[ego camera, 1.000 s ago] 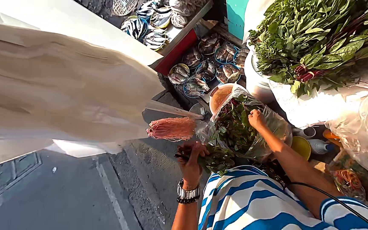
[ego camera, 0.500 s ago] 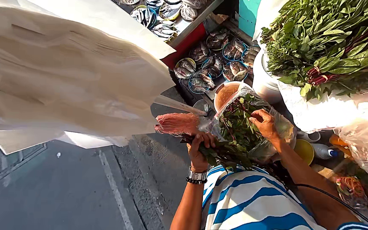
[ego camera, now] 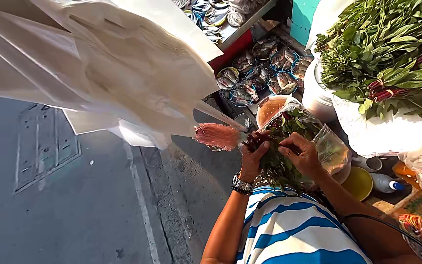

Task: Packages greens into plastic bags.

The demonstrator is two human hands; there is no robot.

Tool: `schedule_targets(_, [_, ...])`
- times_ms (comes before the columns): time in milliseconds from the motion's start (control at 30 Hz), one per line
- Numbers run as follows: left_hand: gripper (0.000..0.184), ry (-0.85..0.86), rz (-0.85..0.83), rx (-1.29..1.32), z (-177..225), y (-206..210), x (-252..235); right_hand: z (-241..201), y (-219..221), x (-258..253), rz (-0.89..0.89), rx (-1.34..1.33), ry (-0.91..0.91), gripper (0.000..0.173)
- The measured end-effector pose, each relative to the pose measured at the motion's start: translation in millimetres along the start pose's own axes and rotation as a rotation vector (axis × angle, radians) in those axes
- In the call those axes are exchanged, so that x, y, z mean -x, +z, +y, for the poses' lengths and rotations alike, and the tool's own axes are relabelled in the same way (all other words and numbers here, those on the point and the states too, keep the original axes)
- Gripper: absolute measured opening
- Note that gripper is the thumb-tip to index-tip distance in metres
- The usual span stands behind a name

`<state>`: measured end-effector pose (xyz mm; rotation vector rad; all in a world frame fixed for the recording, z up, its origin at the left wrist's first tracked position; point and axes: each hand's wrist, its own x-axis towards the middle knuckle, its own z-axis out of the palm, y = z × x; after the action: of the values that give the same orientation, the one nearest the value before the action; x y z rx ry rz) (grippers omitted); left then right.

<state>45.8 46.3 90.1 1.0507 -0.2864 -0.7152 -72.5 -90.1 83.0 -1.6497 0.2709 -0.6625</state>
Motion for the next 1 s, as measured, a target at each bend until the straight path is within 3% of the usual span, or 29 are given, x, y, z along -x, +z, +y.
schedule_targets(267, [0.043,0.008,-0.123,0.032,-2.6,-5.4,4.9,10.4,12.5,2.1,0.02,0.143,-0.122,0.017])
schedule_targets(400, [0.018,0.044,-0.208,-0.026,-5.1,-7.9,2.1,12.3,14.2,3.2,-0.035,0.22,-0.195,0.015])
schedule_targets(467, [0.017,0.044,-0.185,-0.046,-6.0,-10.7,3.3,16.3,8.8,-0.9,-0.124,0.147,-0.178,0.018])
schedule_targets(567, [0.021,0.07,-0.194,-0.024,-4.6,-25.8,8.8,40.3,-18.5,-14.6,-0.171,-0.034,0.087,0.021])
schedule_targets(633, [0.023,0.1,-0.266,0.024,-4.4,-37.3,11.7,73.3,-27.8,-21.8,-0.13,0.139,0.421,0.022])
schedule_targets(700, [0.022,0.09,-0.304,0.089,-7.1,-44.3,15.8,111.4,-18.4,-24.0,-0.305,0.365,0.765,0.036])
schedule_targets(800, [0.02,0.07,-0.317,0.15,-14.6,-44.1,19.3,146.9,11.8,-12.5,-0.529,0.336,1.076,0.055])
schedule_targets(900, [0.018,0.074,-0.353,0.173,-15.0,-37.9,23.2,153.8,33.3,-1.6,-0.416,0.1,1.155,0.035])
schedule_targets(1000, [0.018,0.113,-0.374,0.23,3.1,-33.0,31.0,136.7,28.9,-6.3,-0.318,0.024,1.046,0.023])
